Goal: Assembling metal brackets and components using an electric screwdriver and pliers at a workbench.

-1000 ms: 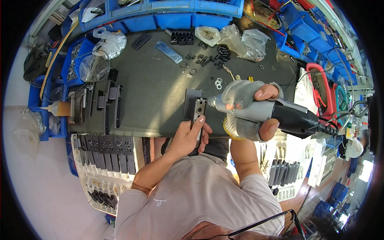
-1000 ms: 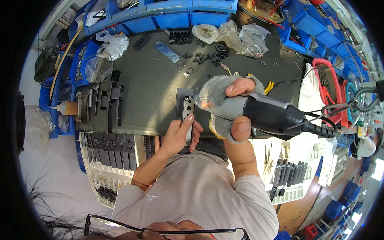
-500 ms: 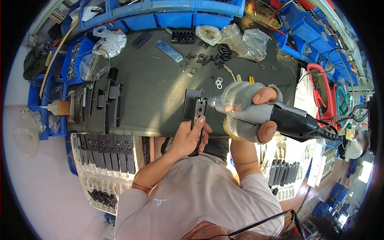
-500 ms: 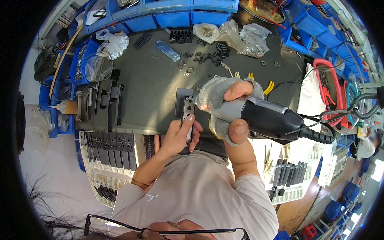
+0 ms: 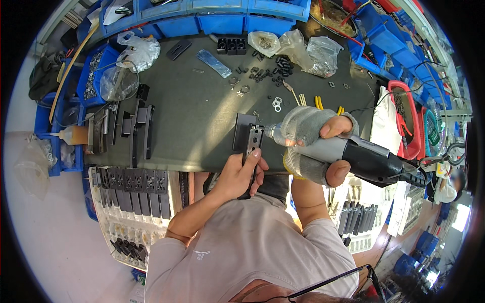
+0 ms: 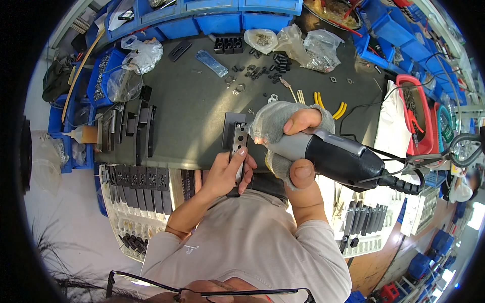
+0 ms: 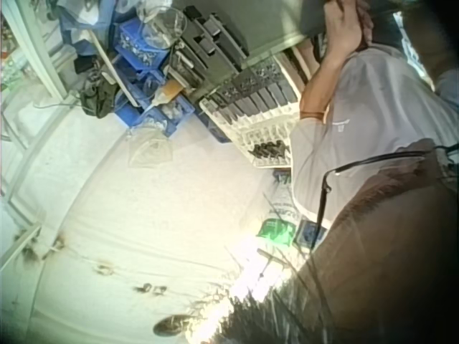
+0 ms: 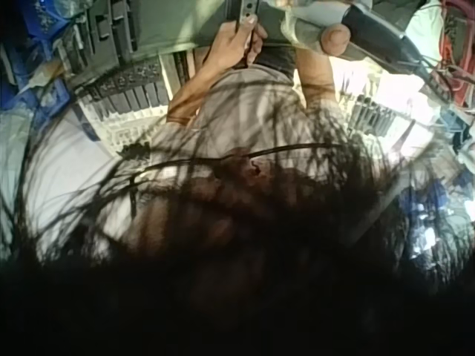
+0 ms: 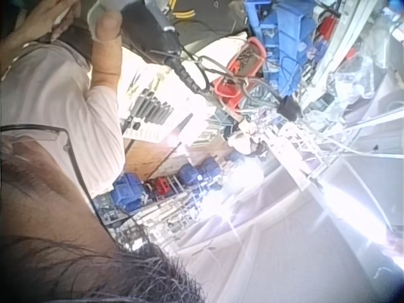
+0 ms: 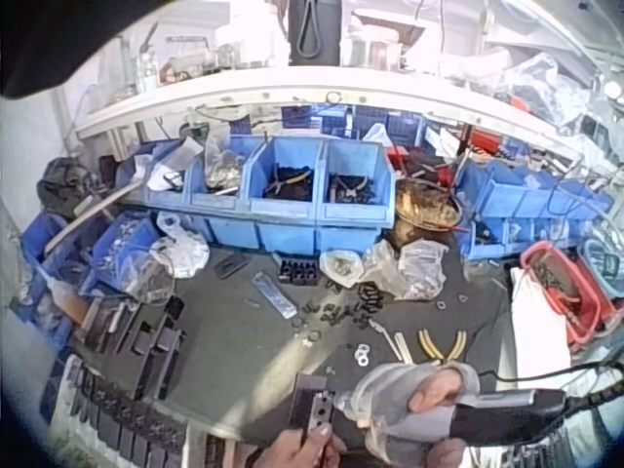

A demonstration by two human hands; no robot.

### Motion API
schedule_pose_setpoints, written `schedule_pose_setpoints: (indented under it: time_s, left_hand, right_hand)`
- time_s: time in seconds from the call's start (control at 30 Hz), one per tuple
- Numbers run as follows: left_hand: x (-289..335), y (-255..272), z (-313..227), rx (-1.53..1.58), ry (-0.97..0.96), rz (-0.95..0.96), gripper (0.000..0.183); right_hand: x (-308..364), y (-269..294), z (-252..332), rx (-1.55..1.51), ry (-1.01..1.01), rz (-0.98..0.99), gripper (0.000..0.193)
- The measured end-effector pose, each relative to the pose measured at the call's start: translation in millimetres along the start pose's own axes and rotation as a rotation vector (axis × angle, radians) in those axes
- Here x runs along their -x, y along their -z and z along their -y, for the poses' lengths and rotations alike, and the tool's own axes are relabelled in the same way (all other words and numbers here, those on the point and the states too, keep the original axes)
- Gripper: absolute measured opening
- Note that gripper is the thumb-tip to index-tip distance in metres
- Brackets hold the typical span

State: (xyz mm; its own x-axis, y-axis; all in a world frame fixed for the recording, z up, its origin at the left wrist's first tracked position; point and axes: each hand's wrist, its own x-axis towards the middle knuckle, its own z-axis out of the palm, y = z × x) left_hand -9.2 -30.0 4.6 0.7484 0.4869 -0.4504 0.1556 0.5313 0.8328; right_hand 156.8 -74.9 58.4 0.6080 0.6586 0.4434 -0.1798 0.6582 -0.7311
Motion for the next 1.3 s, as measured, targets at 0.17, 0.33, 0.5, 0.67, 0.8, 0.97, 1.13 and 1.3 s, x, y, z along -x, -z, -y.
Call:
schedule_pose_setpoints:
  time_s: [0.17,0.33,0.5,0.67,0.8,0.97,1.13,1.3]
  left_hand:
    - [2,-2,-2,0.042,0.007,0.015,0.055]
    - [2,0,1,0.094,0.043,0.041,0.054]
    - [3,0,2,0.103,0.045,0.055,0.053]
    - [5,0,1,0.095,0.064,0.041,0.053]
    - [4,-1,2,0.073,0.036,0.044,0.052]
    - [0,-1,2,0.064,0.044,0.073,0.051]
    - [1,11,0,0.164,0.081,0.059,0.051]
    - [1,17,-3,0.266,0.083,0.134,0.051]
  right_hand:
    - [0,0,-4,0.026,0.042,-0.011,0.064]
    - [-2,4,-5,-0.028,0.019,0.035,0.064]
    - [0,9,-9,-0.003,0.041,0.021,0.063]
    - [0,8,-5,-0.008,0.007,0.000,0.064]
    - [-5,6,-5,-0.058,0.038,0.046,0.074]
    - [-28,-15,-5,-0.187,0.127,0.121,0.082]
    - [-48,9,8,-0.285,0.225,0.356,0.078]
    - [-56,26,13,-0.031,0.161,-0.137,0.059]
